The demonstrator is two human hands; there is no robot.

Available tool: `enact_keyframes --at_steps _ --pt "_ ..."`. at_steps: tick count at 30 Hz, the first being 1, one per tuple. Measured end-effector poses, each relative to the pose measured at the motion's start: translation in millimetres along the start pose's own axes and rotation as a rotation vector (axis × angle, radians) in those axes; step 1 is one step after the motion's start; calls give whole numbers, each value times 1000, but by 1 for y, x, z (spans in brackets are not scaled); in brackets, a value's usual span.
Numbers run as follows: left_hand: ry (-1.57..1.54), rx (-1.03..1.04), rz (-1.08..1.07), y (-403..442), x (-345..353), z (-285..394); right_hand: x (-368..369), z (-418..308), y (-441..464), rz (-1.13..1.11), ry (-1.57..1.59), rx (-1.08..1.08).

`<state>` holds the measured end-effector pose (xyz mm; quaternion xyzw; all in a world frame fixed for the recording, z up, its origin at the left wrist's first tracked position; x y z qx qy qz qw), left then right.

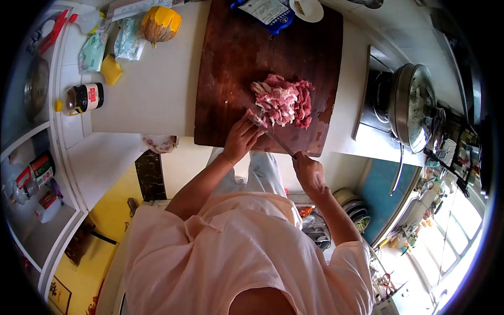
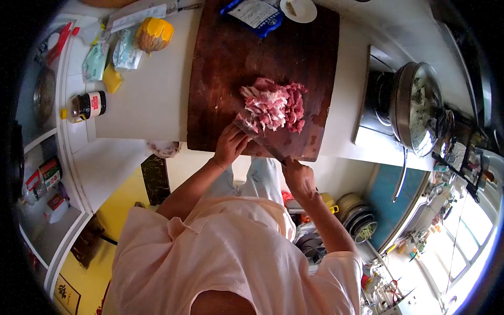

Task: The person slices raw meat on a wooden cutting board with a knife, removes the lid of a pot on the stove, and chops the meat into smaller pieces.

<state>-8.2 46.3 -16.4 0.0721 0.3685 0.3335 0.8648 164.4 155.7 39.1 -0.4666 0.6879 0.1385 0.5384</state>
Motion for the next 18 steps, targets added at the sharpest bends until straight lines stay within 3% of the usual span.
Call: enact_keyframes --at_steps 6,11,14,18 --pt "-48 -1 42 -2 -1 -4 29 -22 50 -172 -34 11" --pt "-44 33 23 -2 3 -3 58 -60 116 -111 -54 -199" --pt "-173 -4 -39 3 5 -5 45 -42 104 64 40 -185" --pt "-119 37 37 2 -7 1 16 17 37 -50 35 15"
Point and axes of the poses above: each hand's wrist, its own y-axis towards the middle knuckle, its own x-axis out of the palm, z = x × y, the point moved 7 cm from there along y, towards the middle knuckle, and after that the axes turned 7 degrees about z, right-handed, at the moved point
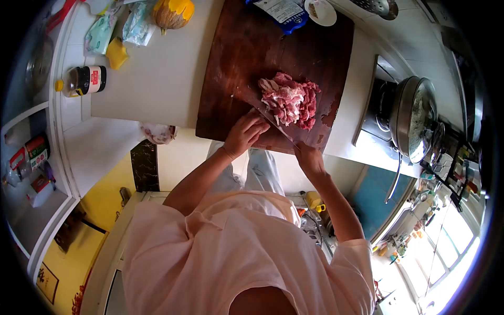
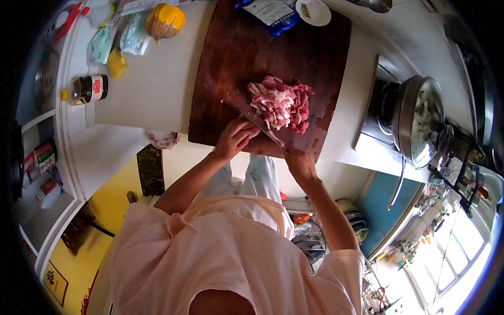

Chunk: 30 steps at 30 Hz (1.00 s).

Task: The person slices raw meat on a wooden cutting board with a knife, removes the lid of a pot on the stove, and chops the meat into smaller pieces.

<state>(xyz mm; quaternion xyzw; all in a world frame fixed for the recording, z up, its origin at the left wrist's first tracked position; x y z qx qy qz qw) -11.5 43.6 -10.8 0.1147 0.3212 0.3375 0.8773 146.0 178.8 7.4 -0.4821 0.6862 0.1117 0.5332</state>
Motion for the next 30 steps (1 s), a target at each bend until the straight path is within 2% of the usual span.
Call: enact_keyframes --at_steps 2,5,9,14,17,20,23,24,26,30 --pt "-58 -30 84 -1 -4 -2 -11 3 -23 -9 22 19" --pt "-16 -96 91 -12 2 -13 -19 -4 -39 -50 5 42" --pt "30 -46 82 -4 -4 -7 -16 -13 -34 -49 -26 49" --pt "60 -65 113 -3 -3 -6 15 -39 21 -56 -66 -16" --pt "80 -133 21 -8 3 -13 35 -71 67 16 -6 -155" --pt "107 -102 41 -11 6 -12 38 -83 83 6 -70 -230" --pt "83 -18 81 2 -4 -1 22 -70 67 -69 -141 -205" --pt "68 -24 86 5 -8 1 37 -32 60 -139 -144 -130" --pt "38 -41 102 7 -13 4 5 -20 31 -71 -43 -25" --pt "59 -44 120 0 -11 -1 -17 -12 -7 -12 -23 -18"
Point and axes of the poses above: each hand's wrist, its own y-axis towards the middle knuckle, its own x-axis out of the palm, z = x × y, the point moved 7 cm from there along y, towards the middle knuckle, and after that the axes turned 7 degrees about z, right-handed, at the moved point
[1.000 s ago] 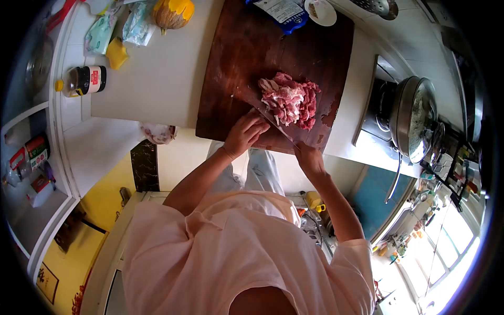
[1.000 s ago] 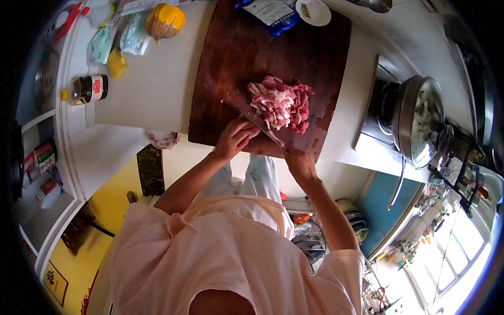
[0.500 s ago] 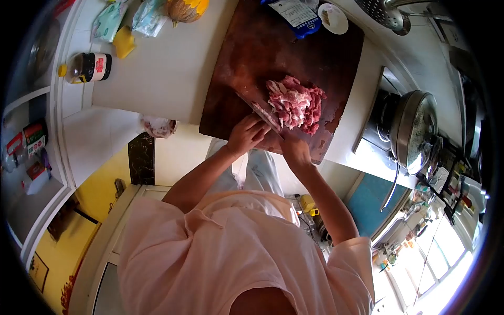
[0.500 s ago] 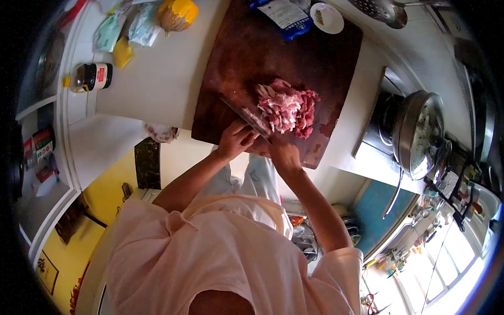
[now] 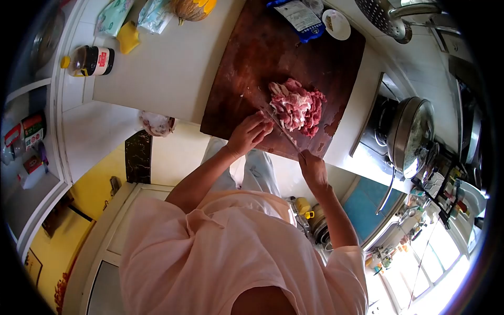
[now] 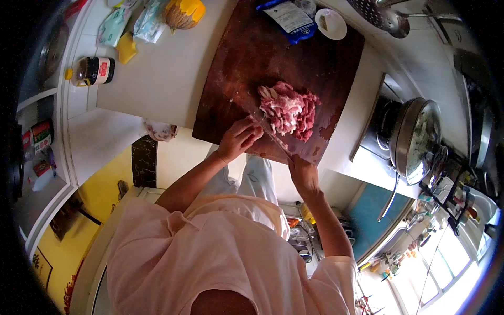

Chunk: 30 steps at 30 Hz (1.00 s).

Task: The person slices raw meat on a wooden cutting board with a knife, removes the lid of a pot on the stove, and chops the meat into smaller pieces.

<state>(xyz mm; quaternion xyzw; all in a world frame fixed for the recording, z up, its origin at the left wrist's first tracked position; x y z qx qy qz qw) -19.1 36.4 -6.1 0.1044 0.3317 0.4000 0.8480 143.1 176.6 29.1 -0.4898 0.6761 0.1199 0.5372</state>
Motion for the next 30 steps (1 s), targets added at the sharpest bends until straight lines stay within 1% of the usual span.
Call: enact_keyframes --at_steps 2,4,8,11,13,15,18,20,21,22,23,24,26,29,30 --pt "40 29 -29 -2 3 -3 -10 -3 -7 24 -20 24" --pt "25 18 22 -4 4 -4 -13 -5 -12 -32 -32 42" --pt "13 -30 54 0 3 -5 -4 -9 -7 -96 -50 39" --pt "24 -43 19 -2 1 -3 13 -16 16 -128 -72 44" --pt "28 -51 3 -7 7 -7 29 -34 43 -27 -42 -111" --pt "44 -33 -26 -8 9 -7 65 -40 80 71 -13 -210" --pt "45 13 -91 -8 11 -2 66 -63 99 -6 -56 -182" --pt "24 17 -113 -11 15 -7 49 -57 86 -36 -69 -160" --pt "2 -19 -111 -12 12 -7 43 -50 76 -55 -74 -149" --pt "-21 -54 -109 -12 9 -6 39 -33 63 -30 -68 -196" --pt "-46 -89 -105 -12 7 -6 32 -17 49 -19 -71 -164" --pt "-38 -77 -78 -12 6 -7 25 -6 36 -9 -75 -133" --pt "-17 -51 -25 -12 4 -7 7 3 17 -53 12 -66" --pt "30 -38 26 -11 1 -6 -2 1 3 -25 3 -72" --pt "32 -41 20 -12 4 -8 -4 0 3 -59 -24 -48"
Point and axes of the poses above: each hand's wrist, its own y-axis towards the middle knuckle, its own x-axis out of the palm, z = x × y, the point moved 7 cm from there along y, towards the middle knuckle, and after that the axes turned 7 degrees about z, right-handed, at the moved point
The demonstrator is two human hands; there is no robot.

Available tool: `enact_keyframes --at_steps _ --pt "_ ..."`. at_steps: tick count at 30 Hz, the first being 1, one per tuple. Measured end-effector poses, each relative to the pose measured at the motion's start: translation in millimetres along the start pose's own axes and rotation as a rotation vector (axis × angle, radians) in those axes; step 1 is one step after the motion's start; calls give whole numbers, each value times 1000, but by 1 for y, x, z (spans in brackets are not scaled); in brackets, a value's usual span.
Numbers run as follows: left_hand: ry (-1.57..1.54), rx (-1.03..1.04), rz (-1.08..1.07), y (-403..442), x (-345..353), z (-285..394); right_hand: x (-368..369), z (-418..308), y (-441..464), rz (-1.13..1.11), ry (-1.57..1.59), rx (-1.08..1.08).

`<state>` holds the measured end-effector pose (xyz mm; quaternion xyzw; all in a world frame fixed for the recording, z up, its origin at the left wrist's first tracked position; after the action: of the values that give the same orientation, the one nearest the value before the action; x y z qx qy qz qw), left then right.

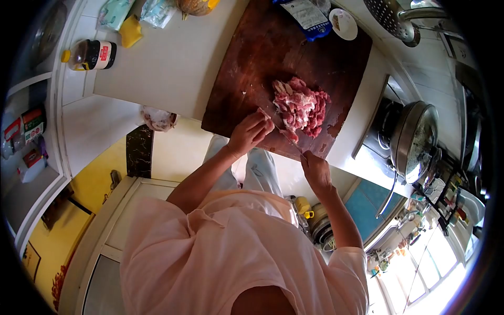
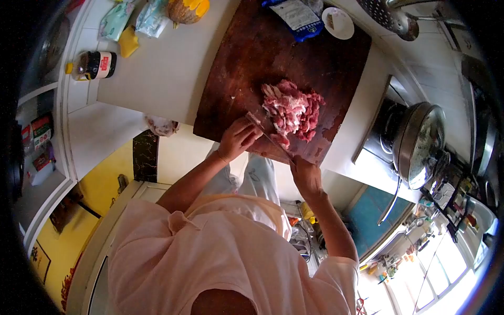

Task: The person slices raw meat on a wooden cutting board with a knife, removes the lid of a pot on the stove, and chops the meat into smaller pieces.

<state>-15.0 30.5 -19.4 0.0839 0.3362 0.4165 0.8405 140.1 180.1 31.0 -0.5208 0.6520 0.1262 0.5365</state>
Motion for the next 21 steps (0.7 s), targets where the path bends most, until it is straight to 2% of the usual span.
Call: enact_keyframes --at_steps 2,5,12,15,16,19,21 --pt "5 -6 -19 -6 4 -6 -1 -6 0 -73 -45 52" --pt "28 9 1 4 -2 3 10 -13 17 -59 -15 57" --pt "40 -14 -34 -2 4 -2 74 -65 108 -35 -68 -208" --pt "30 -1 -28 -1 6 -5 47 -51 88 25 38 -97" --pt "21 11 -24 1 3 -2 31 -50 74 -43 -71 -96" --pt "-36 2 -47 2 -4 2 35 -1 46 -117 -35 8" --pt "-48 -36 -32 7 -11 1 22 5 39 27 80 16"
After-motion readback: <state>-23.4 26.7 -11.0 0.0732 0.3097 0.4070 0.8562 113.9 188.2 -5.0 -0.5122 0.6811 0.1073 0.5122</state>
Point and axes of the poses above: each hand's wrist, its own y-axis towards the middle knuckle, its own x-axis out of the palm, z = x × y, the point moved 7 cm from there along y, towards the middle knuckle, and after that the axes turned 7 degrees about z, right-handed, at the moved point
